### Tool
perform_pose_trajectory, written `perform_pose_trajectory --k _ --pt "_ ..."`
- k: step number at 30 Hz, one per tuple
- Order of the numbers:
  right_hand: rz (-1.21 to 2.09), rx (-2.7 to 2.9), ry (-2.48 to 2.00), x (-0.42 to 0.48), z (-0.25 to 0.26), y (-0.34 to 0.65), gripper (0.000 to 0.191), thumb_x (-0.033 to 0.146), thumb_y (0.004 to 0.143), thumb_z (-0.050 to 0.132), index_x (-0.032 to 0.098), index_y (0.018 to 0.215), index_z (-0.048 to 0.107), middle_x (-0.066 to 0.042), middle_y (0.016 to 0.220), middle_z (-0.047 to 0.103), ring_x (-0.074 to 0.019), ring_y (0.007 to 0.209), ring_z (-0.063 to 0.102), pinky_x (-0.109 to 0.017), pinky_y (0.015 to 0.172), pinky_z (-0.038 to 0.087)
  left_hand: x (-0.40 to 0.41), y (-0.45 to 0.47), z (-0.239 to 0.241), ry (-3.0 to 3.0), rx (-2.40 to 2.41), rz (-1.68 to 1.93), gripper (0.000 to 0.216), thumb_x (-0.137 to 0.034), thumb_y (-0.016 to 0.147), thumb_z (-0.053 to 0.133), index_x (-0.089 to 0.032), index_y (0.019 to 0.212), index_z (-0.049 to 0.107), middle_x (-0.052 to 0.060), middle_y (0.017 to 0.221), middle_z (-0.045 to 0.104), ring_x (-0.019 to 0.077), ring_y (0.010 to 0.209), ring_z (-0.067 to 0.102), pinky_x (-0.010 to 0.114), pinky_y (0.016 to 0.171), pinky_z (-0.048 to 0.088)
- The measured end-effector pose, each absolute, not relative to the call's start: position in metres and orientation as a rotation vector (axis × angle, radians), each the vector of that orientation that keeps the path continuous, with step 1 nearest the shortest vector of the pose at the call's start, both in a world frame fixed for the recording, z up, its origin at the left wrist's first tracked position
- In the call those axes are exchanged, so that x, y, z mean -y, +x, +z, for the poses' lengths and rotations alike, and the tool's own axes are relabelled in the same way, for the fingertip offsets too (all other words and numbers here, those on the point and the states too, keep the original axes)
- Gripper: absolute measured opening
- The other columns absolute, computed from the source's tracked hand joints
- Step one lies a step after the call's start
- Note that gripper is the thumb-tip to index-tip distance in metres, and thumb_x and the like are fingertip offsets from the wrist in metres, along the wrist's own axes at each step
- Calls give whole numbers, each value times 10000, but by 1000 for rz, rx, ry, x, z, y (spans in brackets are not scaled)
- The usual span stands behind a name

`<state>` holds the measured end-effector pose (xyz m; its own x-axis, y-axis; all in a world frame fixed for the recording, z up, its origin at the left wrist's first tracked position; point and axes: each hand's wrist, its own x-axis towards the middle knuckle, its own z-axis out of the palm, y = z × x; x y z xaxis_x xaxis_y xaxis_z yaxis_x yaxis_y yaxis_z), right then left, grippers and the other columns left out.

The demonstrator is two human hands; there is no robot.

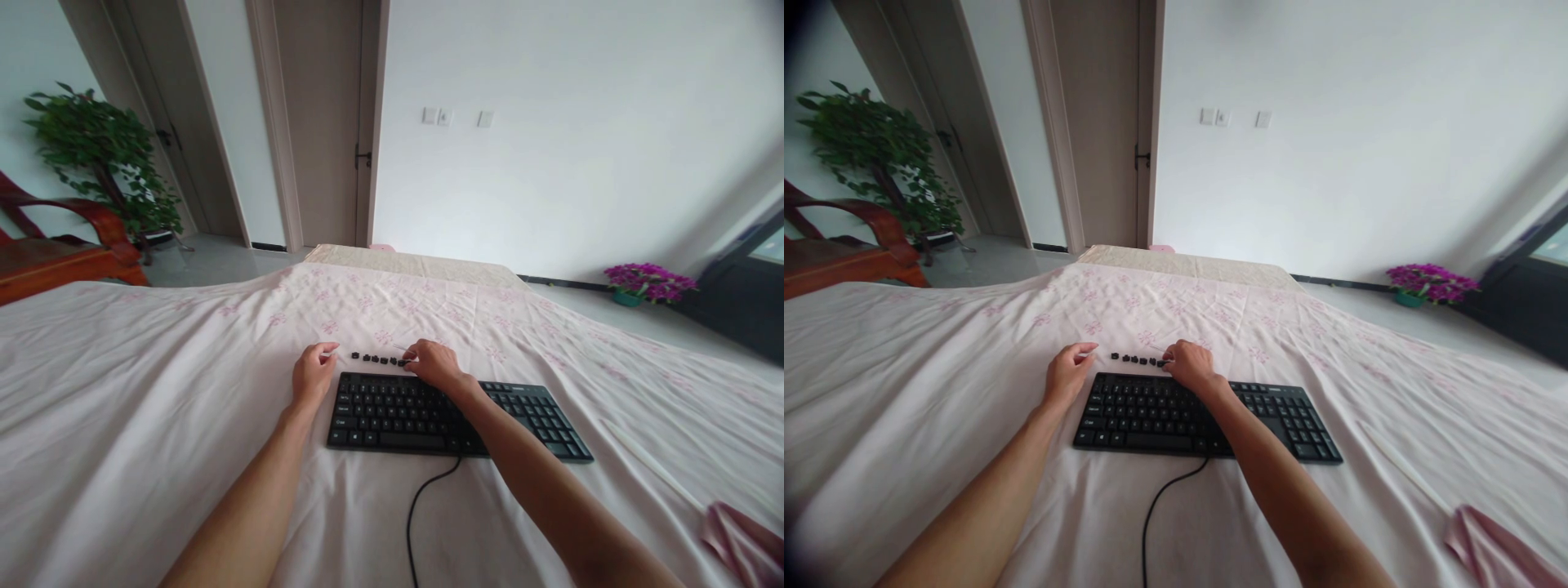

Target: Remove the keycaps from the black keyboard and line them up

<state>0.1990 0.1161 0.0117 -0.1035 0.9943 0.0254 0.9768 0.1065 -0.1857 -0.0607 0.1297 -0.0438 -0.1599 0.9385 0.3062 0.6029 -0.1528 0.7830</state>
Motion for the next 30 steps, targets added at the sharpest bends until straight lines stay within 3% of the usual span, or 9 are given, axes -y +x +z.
perform_pose_trajectory --k 6,19,23,30 --pt "118 2249 -1877 -118 14 185 276 441 760 655 305 996 706 -17 1093 641 -209 965 596 -283 769 413 -131 -61 -45 1734 -1751 1234 244 -254 784 548 -249 991 677 10 1035 683 146 801 628 278 803 468" --pt "89 2320 -1861 -124 8 172 182 331 777 628 299 926 727 -17 1050 659 -228 999 565 -289 767 404 -132 -61 -45 1749 -1768 1220 240 -259 788 550 -269 994 674 -8 1035 680 140 798 624 274 799 463" --pt "108 2260 -1829 -121 11 175 212 380 785 627 287 951 721 -26 1048 657 -221 981 574 -281 760 401 -131 -61 -46 1749 -1769 1214 244 -262 788 550 -267 998 674 -5 1037 683 146 808 627 282 803 464" --pt "265 1945 -1598 -99 49 209 559 501 957 260 213 855 728 -45 873 658 -172 809 599 -260 728 399 -132 -62 -47 1765 -1762 1193 266 -273 792 540 -251 1020 674 14 1051 683 155 806 632 289 795 465"
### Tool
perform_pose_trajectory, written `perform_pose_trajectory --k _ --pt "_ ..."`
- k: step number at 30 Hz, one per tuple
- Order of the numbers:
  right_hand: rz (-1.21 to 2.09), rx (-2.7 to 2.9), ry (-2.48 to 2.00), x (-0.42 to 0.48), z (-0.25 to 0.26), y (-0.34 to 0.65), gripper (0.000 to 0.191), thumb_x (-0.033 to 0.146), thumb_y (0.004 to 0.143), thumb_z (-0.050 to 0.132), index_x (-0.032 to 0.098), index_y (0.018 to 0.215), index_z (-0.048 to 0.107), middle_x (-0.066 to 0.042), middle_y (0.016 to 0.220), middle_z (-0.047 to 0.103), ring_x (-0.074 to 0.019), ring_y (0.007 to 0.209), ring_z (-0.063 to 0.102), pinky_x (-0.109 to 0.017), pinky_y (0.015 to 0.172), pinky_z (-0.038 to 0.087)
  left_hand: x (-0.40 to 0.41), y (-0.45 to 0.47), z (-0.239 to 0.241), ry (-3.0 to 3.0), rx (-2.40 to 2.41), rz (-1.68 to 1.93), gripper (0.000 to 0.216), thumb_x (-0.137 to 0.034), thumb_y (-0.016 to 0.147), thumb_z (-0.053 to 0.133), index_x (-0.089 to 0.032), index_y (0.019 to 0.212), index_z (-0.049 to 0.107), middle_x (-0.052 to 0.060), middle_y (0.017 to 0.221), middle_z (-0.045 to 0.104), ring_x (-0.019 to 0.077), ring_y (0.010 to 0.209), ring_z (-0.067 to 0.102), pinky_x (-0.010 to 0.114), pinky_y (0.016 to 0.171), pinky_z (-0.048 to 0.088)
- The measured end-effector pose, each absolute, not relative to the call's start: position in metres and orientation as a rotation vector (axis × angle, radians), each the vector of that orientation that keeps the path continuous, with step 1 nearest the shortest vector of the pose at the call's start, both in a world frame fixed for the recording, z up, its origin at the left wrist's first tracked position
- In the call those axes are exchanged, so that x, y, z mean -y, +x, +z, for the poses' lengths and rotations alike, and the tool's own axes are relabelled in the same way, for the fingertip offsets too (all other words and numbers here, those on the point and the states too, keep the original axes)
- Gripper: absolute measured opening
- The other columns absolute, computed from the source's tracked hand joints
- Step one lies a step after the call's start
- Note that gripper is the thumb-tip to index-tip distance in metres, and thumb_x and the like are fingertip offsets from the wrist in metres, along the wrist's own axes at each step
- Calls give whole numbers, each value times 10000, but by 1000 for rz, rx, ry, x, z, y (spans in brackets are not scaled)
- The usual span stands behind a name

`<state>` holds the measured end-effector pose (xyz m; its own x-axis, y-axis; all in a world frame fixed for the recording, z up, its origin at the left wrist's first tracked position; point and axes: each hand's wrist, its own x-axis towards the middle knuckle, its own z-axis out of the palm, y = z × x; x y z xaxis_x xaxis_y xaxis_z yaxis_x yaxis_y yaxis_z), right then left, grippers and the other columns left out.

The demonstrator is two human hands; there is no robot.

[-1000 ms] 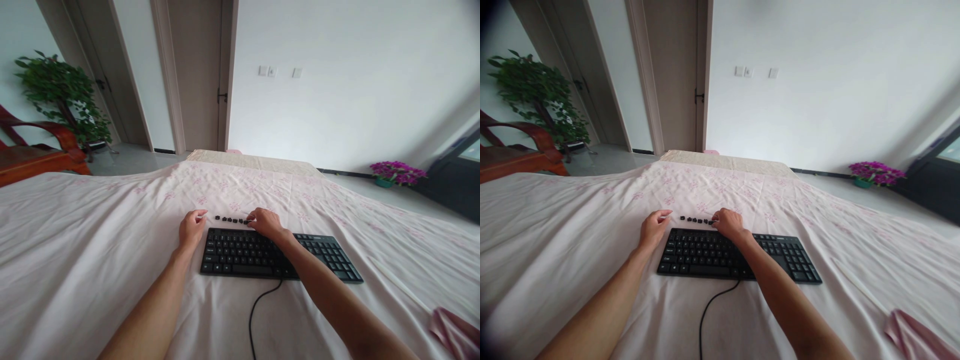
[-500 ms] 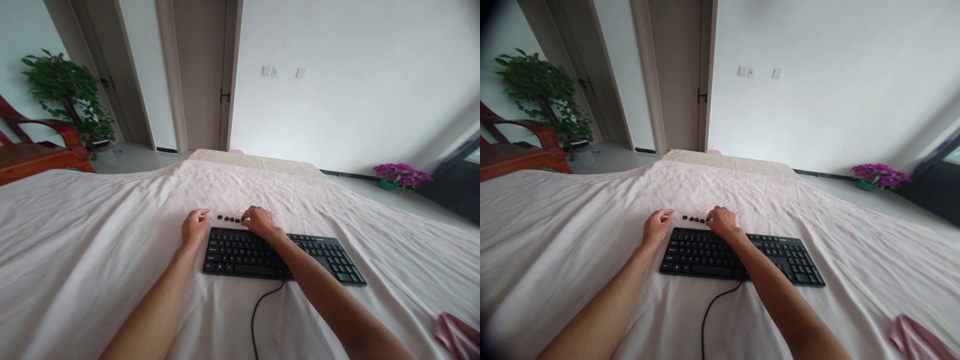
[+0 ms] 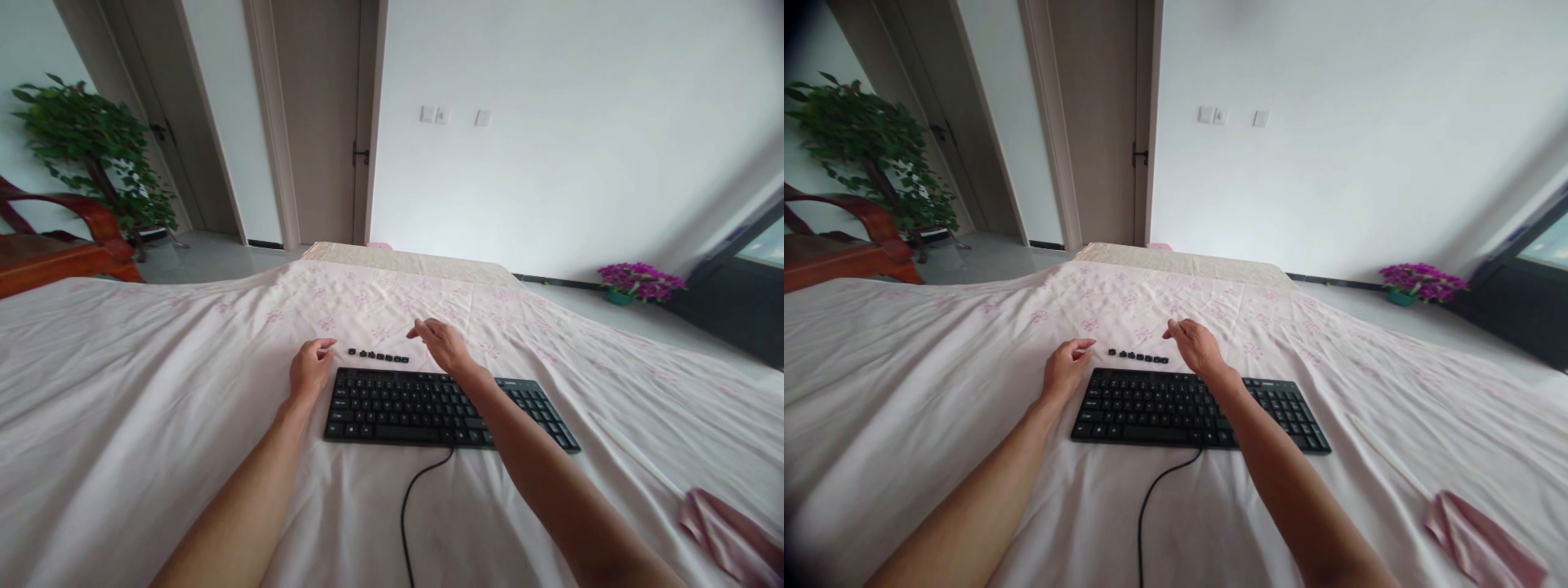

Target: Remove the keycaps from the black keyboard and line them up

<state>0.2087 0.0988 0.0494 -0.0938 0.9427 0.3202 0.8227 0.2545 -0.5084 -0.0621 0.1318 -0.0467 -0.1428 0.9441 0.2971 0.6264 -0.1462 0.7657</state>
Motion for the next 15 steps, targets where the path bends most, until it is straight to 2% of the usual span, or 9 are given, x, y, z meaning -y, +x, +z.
perform_pose_trajectory --k 3,6,12,15 --pt "273 1898 -1551 -83 60 225 619 517 961 205 220 816 729 -34 826 659 -168 805 597 -259 744 392 -131 -63 -46 1770 -1759 1191 268 -291 790 540 -254 1017 677 12 1041 686 161 814 634 293 797 461" --pt "261 1847 -1612 -72 53 236 620 521 954 214 217 783 726 -31 760 652 -157 718 592 -258 687 394 -129 -63 -46 1763 -1748 1195 263 -325 795 533 -261 1002 683 10 1022 694 170 832 635 294 793 458" --pt "540 1614 -1498 -63 16 247 479 530 905 361 177 876 685 -31 778 689 -118 520 575 -240 531 430 -126 -65 -45 1764 -1701 1196 262 -358 792 528 -263 971 695 2 1006 706 177 836 631 285 773 461" --pt "588 1457 -1410 -61 3 253 447 545 866 433 167 869 669 -56 820 695 -151 606 626 -238 508 462 -126 -65 -44 1775 -1673 1201 275 -381 791 527 -260 967 701 5 1006 710 179 824 631 282 761 463"
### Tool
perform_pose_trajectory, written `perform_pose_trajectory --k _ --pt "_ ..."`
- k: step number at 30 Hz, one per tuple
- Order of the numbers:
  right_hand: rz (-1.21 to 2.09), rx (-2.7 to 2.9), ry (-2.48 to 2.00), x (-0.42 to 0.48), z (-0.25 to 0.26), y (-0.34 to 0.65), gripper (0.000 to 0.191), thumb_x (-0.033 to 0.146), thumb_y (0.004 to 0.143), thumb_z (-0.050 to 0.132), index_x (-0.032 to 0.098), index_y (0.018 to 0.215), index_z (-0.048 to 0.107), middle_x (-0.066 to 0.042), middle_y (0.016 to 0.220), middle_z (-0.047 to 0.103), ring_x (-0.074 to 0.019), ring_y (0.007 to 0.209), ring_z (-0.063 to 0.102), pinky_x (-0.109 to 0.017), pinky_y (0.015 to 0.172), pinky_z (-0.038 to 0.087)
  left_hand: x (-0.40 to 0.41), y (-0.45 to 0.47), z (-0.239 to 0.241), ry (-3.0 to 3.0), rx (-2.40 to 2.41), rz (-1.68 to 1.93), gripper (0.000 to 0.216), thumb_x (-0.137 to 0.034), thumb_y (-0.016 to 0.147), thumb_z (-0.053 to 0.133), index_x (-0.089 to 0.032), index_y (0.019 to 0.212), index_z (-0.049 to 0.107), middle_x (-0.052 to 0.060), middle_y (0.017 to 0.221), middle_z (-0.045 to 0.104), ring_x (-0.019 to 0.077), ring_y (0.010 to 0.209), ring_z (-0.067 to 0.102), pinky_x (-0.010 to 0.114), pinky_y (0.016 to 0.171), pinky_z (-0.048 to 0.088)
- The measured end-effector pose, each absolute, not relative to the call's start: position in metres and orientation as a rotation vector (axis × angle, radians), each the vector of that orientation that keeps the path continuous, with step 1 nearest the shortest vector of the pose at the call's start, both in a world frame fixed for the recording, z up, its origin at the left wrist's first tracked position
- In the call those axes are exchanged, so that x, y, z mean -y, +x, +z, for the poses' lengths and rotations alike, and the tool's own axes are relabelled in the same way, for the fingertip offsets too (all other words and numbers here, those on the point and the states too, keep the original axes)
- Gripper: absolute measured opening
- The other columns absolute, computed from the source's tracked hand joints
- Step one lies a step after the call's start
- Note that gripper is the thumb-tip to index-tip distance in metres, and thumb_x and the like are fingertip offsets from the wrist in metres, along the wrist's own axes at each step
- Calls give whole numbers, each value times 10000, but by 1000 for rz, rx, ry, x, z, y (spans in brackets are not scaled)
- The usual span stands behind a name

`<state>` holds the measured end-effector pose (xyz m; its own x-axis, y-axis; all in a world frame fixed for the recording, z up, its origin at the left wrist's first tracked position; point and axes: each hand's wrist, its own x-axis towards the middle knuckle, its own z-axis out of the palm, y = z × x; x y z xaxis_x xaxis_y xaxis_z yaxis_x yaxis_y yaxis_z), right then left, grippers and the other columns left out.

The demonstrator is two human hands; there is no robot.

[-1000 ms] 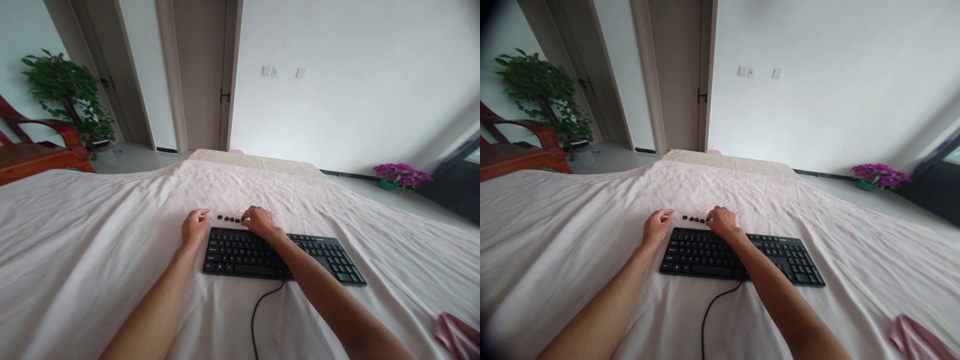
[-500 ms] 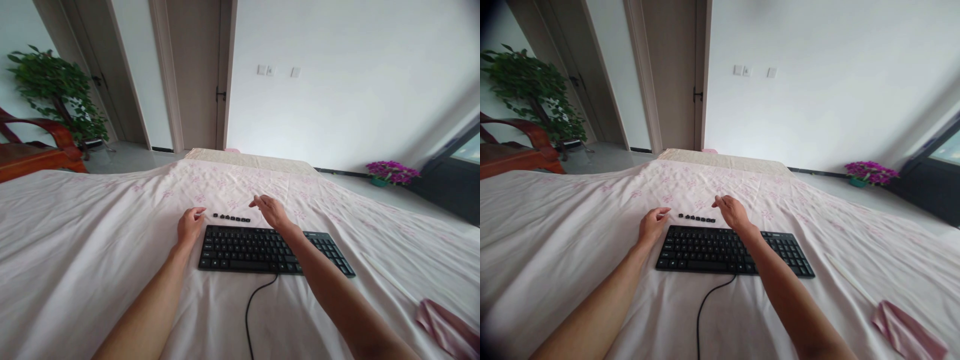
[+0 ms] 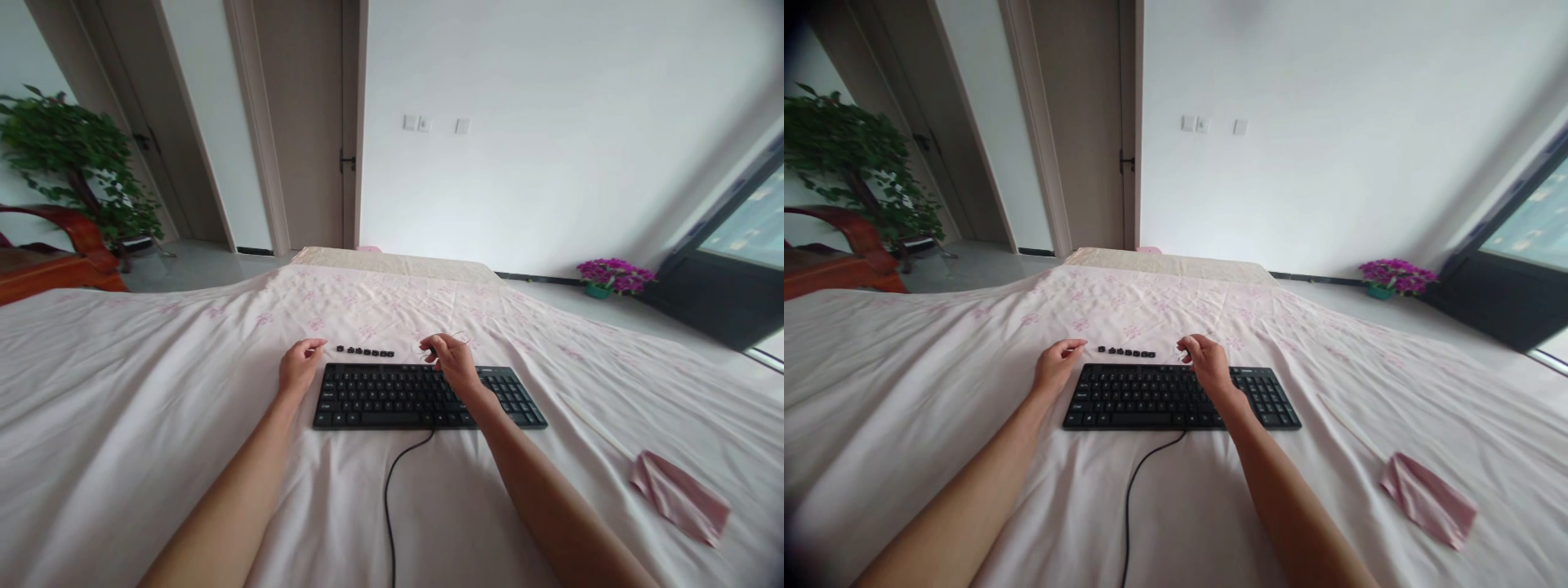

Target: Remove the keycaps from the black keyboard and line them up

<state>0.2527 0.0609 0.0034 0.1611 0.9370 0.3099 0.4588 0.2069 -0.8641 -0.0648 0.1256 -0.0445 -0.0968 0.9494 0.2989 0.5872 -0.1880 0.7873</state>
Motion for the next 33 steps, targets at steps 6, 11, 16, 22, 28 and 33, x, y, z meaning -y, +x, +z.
perform_pose_trajectory --k 6,11,16,22,28,33 --pt "353 1397 -1441 -52 -5 277 419 491 888 424 177 1039 657 -83 959 674 -193 808 650 -321 739 516 -125 -65 -47 1683 -1480 1272 413 -513 791 510 -207 997 699 51 901 724 186 764 653 282 732 486" --pt "-7 1419 -1660 -28 0 306 426 442 942 315 226 1130 631 -86 1146 615 -230 990 603 -360 850 461 -121 -64 -48 1574 -1279 1279 530 -586 769 517 -152 1024 684 86 907 717 175 716 649 290 718 511" --pt "-181 1439 -1960 -3 2 342 390 356 943 337 247 1233 572 -82 1247 555 -245 1053 569 -354 851 442 -114 -62 -44 1540 -1204 1220 574 -609 745 543 -125 1025 672 104 947 715 208 823 660 331 817 511" --pt "-116 1315 -2170 9 -17 375 412 333 936 336 221 1271 549 -108 1273 531 -244 1051 574 -341 838 443 -96 -58 -32 1673 -1171 1092 524 -581 772 541 -156 1052 666 88 1070 693 235 1014 622 344 939 453" --pt "-55 1291 -2163 4 -31 382 419 354 933 324 198 1218 589 -120 1230 571 -250 1073 567 -348 879 436 -86 -52 -29 1950 -1106 958 412 -468 844 484 -213 1125 642 56 1192 632 214 1145 548 348 1019 396" --pt "-51 1269 -2178 6 -30 371 432 363 936 303 196 1216 586 -122 1219 572 -251 1073 567 -357 892 426 -86 -52 -32 2175 -1153 908 367 -405 844 490 -227 1128 639 61 1165 618 211 1129 541 382 1041 373"
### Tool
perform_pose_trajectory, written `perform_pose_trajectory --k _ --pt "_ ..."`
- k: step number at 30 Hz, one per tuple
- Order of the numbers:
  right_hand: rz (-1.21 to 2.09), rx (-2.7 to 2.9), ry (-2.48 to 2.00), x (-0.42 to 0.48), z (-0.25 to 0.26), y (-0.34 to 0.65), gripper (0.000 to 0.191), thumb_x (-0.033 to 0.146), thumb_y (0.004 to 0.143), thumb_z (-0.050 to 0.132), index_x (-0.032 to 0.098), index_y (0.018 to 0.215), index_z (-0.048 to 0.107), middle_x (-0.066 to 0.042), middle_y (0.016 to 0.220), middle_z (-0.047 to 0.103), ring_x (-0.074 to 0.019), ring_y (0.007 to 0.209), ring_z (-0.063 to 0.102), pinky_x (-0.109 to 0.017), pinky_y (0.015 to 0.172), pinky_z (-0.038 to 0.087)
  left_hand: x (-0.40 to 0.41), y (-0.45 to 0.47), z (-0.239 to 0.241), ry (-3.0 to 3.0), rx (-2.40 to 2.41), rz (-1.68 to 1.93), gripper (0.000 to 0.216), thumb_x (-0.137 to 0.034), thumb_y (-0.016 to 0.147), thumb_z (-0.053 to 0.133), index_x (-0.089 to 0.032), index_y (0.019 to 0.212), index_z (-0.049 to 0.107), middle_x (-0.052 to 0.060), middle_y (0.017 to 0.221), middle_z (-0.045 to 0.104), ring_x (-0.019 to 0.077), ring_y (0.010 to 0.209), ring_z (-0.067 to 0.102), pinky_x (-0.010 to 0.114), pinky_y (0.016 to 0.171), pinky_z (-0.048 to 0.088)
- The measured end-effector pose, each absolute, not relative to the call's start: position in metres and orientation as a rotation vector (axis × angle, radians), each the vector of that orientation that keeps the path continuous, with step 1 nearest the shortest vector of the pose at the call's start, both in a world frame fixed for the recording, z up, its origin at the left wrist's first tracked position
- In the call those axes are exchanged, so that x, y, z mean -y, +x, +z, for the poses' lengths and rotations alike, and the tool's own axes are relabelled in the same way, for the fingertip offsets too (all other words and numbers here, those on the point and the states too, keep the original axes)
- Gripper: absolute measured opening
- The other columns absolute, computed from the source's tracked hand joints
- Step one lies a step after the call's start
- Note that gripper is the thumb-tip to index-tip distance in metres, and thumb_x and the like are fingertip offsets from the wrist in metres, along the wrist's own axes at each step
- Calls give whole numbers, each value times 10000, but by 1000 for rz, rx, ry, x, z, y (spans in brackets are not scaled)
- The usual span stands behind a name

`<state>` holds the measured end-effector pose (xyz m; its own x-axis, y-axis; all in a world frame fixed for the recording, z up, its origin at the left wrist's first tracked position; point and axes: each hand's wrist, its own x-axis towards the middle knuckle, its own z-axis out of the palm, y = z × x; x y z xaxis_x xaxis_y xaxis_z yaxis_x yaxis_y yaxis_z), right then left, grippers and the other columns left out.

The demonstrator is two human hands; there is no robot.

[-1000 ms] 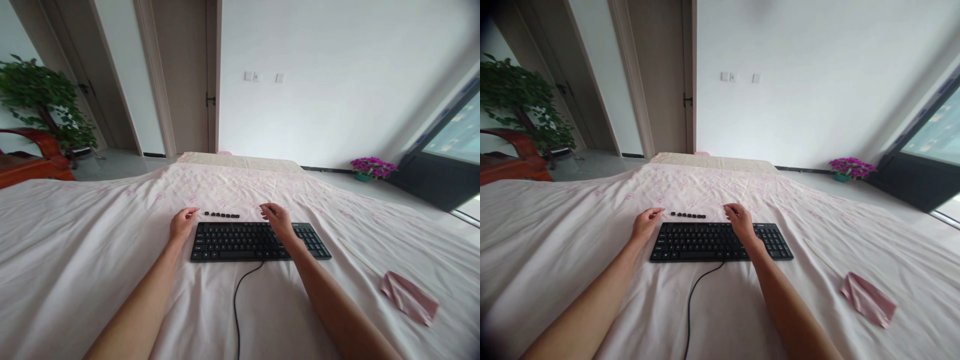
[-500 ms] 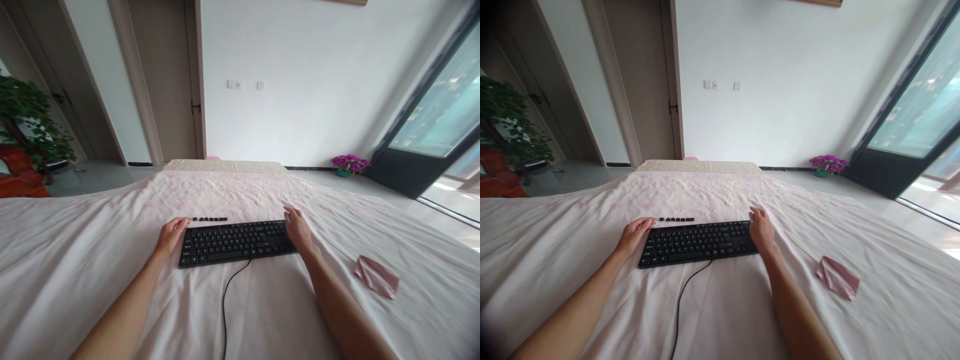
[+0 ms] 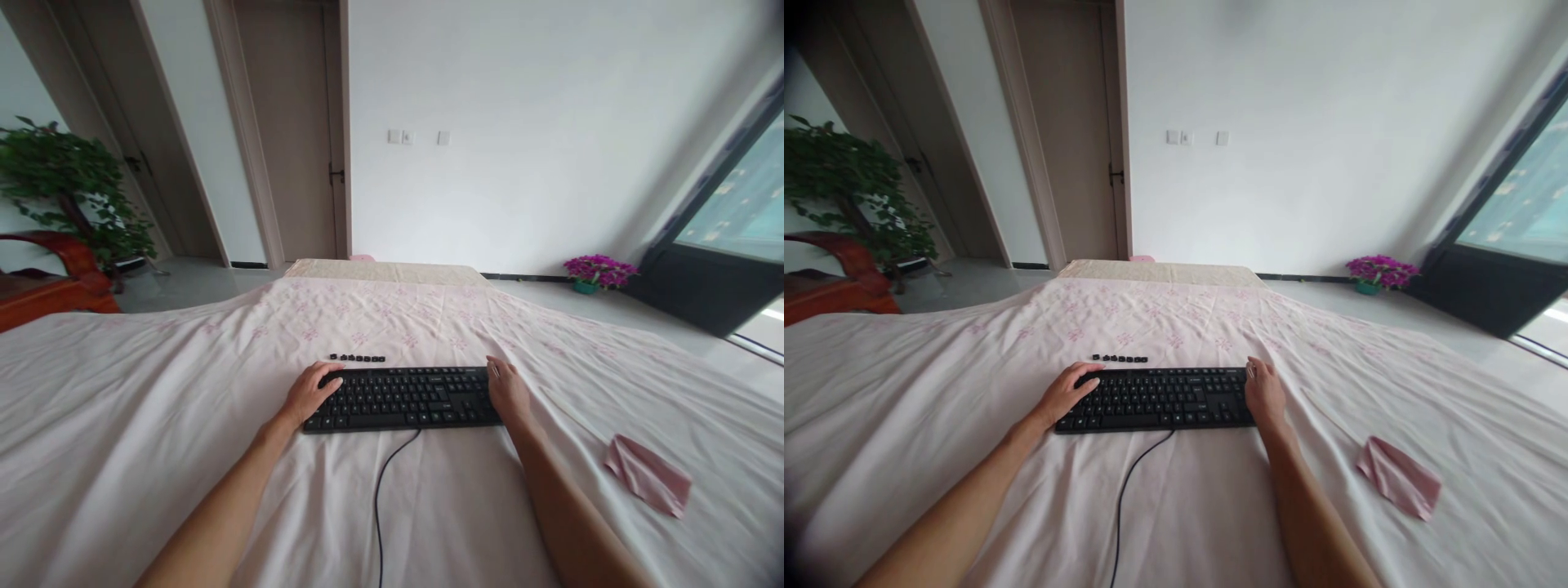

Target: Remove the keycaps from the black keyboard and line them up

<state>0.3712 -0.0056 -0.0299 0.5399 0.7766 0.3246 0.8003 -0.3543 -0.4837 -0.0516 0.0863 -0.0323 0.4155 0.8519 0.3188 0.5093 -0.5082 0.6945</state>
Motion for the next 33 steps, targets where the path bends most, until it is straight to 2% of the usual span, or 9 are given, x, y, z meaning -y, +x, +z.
perform_pose_trajectory --k 7,11,13,15,17,21,24,27,33 --pt "-25 1284 -2134 15 -21 354 453 395 938 276 213 1218 582 -107 1219 570 -262 1090 549 -372 885 421 -84 -57 -26 2175 -1186 868 330 -382 844 497 -236 1101 643 57 1131 623 217 1102 550 378 1016 393" --pt "-140 1252 -2102 11 -1 347 434 443 927 306 272 1161 628 -81 1202 572 -263 1020 568 -389 846 424 -85 -55 -22 2192 -1180 837 319 -390 838 508 -245 1084 650 51 1111 634 217 1081 558 369 1001 400" --pt "-125 1286 -1956 4 9 336 431 452 920 327 252 1147 632 -89 1127 598 -233 936 595 -364 811 441 -86 -54 -22 2188 -1184 834 320 -390 834 513 -249 1087 650 49 1110 638 220 1081 558 370 998 400" --pt "37 1336 -1731 -6 16 320 429 459 907 363 193 1120 624 -97 1032 631 -182 779 620 -323 743 469 -89 -52 -23 2185 -1190 838 319 -387 829 518 -251 1085 651 47 1111 641 225 1086 555 376 998 397" --pt "248 1318 -1595 -18 18 299 402 489 867 447 160 1009 629 -91 914 659 -168 685 622 -289 633 482 -91 -51 -23 2196 -1199 828 314 -376 822 528 -252 1082 654 47 1111 645 229 1084 555 375 994 398" --pt "593 1320 -1387 -42 14 260 382 510 782 574 145 877 627 -65 753 665 -174 656 632 -280 598 506 -97 -47 -13 2278 -1273 760 273 -349 785 587 -261 1026 681 47 1067 664 241 1048 568 365 953 418" --pt "667 1385 -1370 -55 17 240 399 518 812 534 141 880 645 -45 669 649 -166 633 624 -277 607 507 -98 -32 -1 2311 -1360 804 245 -310 756 627 -260 986 695 54 1048 669 246 1036 572 357 929 427" --pt "625 1503 -1390 -61 23 229 398 506 848 482 146 851 652 -19 604 613 -148 579 596 -257 581 483 -98 -4 6 2227 -1289 822 226 -267 788 586 -251 987 693 46 985 682 205 940 613 314 851 472" --pt "564 1663 -1386 -61 29 224 391 432 911 390 170 769 642 -8 652 601 -126 580 572 -237 605 450 -97 42 -11 2192 -1144 932 219 -186 791 573 -238 951 713 44 944 693 182 849 632 315 809 495"
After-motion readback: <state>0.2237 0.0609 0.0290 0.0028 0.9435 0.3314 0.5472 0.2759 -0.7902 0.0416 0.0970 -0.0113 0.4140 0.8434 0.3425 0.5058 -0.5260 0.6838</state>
